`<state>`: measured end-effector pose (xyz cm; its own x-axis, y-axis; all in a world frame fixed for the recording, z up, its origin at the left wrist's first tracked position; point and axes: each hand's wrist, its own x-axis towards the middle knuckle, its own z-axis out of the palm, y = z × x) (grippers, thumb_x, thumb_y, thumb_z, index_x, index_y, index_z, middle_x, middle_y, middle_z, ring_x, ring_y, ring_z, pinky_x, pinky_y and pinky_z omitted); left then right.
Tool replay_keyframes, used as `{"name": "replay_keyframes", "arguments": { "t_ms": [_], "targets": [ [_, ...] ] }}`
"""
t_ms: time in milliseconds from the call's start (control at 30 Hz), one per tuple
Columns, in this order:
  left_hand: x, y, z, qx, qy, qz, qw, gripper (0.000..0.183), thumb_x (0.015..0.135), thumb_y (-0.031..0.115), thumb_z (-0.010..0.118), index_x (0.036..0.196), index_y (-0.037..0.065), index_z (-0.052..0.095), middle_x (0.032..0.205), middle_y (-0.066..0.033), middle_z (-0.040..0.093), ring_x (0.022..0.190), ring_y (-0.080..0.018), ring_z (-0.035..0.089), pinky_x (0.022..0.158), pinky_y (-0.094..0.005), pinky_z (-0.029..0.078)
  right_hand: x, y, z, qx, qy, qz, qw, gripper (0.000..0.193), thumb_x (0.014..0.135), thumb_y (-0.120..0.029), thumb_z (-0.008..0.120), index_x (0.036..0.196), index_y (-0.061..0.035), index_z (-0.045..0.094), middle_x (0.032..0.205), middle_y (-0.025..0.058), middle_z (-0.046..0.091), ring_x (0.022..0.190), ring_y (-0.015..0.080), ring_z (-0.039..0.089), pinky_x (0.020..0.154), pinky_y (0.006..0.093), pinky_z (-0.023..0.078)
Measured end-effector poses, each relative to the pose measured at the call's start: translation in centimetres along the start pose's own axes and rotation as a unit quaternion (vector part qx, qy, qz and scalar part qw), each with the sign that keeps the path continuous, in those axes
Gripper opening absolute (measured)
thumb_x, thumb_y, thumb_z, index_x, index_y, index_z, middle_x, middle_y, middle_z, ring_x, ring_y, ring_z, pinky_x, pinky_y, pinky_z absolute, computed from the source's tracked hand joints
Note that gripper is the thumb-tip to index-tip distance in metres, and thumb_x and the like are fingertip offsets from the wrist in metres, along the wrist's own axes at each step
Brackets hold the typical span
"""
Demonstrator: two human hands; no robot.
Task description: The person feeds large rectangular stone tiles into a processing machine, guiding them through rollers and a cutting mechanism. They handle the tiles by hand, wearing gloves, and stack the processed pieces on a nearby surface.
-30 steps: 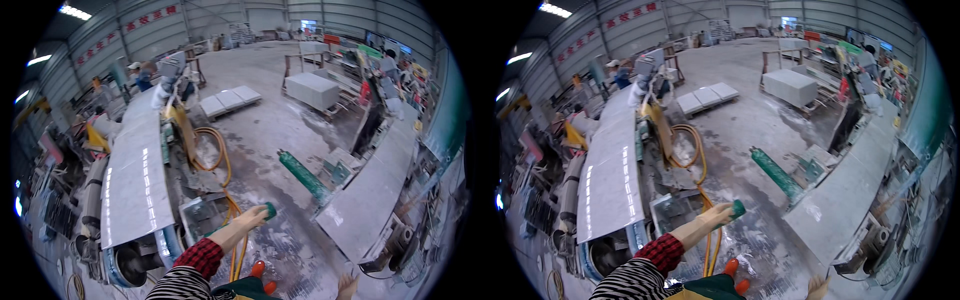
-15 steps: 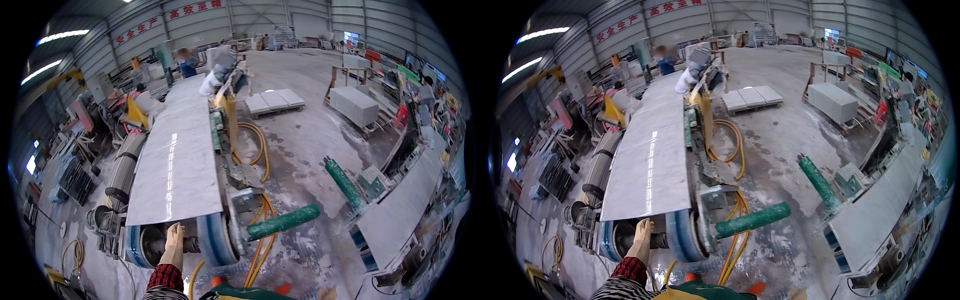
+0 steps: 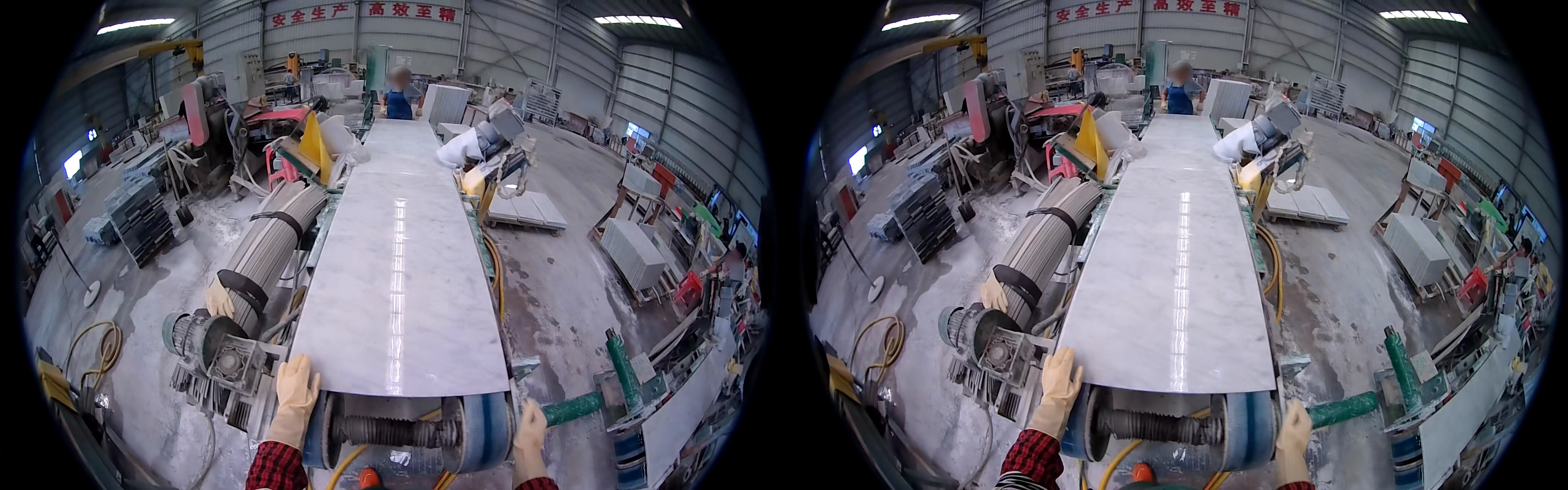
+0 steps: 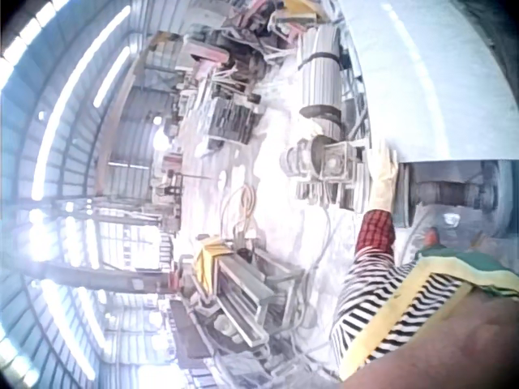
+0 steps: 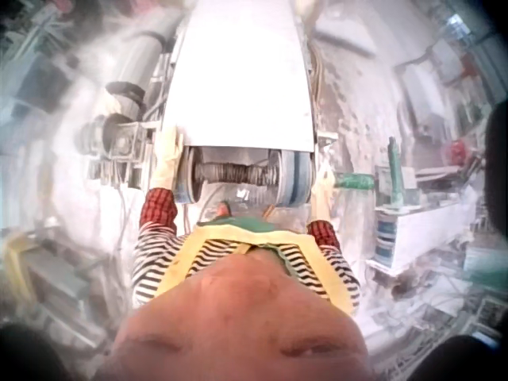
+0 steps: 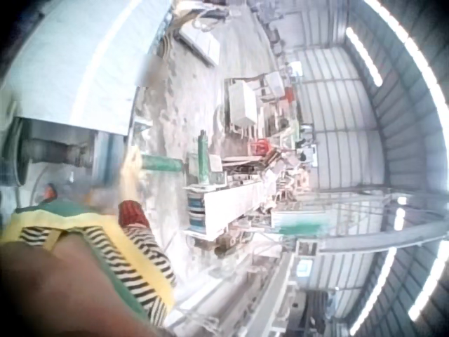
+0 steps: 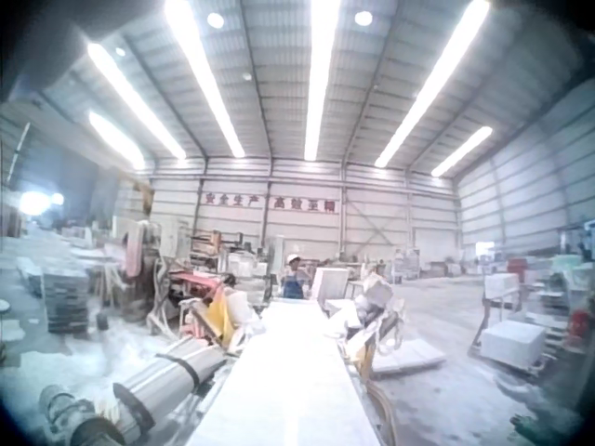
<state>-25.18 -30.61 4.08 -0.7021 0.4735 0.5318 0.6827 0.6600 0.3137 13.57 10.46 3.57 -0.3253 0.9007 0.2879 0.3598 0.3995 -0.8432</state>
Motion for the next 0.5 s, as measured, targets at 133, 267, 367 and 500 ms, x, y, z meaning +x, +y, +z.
{"name": "replay_keyframes", "arguments": {
  "t_ms": [133,267,367,500],
  "targets": [
    [2.0,-1.5,-0.3,-0.007,-0.042,-0.005,0.999,0.051,0.088,0.021,0.073,0.134,0.003,0.06,0.137,-0.0201,0.06,0.13,-0.0404,0.054,0.114,-0.0552,0.039,4.0,-8.0,7.8,-0.139,-0.141,-0.267,0.943,0.031,0.097,-0.016,0.062,0.122,0.0017,0.066,0.108,0.0268,0.066,0.101,0.0457,0.063,0.092,0.0524,0.05],
    [2.0,-1.0,0.6,0.018,0.009,0.017,1.0,0.047,0.09,0.025,0.071,0.131,0.005,0.063,0.136,-0.0185,0.062,0.129,-0.0397,0.055,0.113,-0.0548,0.04,7.6,-6.7,11.3,-0.246,-0.193,-0.35,0.883,0.042,0.093,-0.017,0.064,0.132,-0.0015,0.061,0.13,0.0271,0.061,0.122,0.0499,0.054,0.108,0.0535,0.044],
    [1.9,-1.0,0.2,0.005,-0.002,0.007,1.0,0.045,0.09,0.024,0.07,0.131,0.005,0.063,0.137,-0.0185,0.062,0.13,-0.039,0.055,0.113,-0.0544,0.039,7.2,-6.7,12.6,-0.24,-0.173,-0.374,0.879,0.042,0.092,-0.015,0.063,0.132,-0.0016,0.06,0.134,0.0259,0.06,0.123,0.0506,0.053,0.109,0.0556,0.042],
    [2.2,-0.8,-0.2,0.02,-0.033,-0.012,0.999,0.045,0.091,0.023,0.07,0.132,0.007,0.063,0.139,-0.0174,0.061,0.132,-0.0375,0.055,0.115,-0.0533,0.038,7.3,-7.9,12.5,-0.244,-0.176,-0.367,0.88,0.037,0.088,-0.013,0.063,0.123,-0.0015,0.06,0.125,0.0244,0.06,0.116,0.0464,0.055,0.103,0.0534,0.046]
  ]
}}
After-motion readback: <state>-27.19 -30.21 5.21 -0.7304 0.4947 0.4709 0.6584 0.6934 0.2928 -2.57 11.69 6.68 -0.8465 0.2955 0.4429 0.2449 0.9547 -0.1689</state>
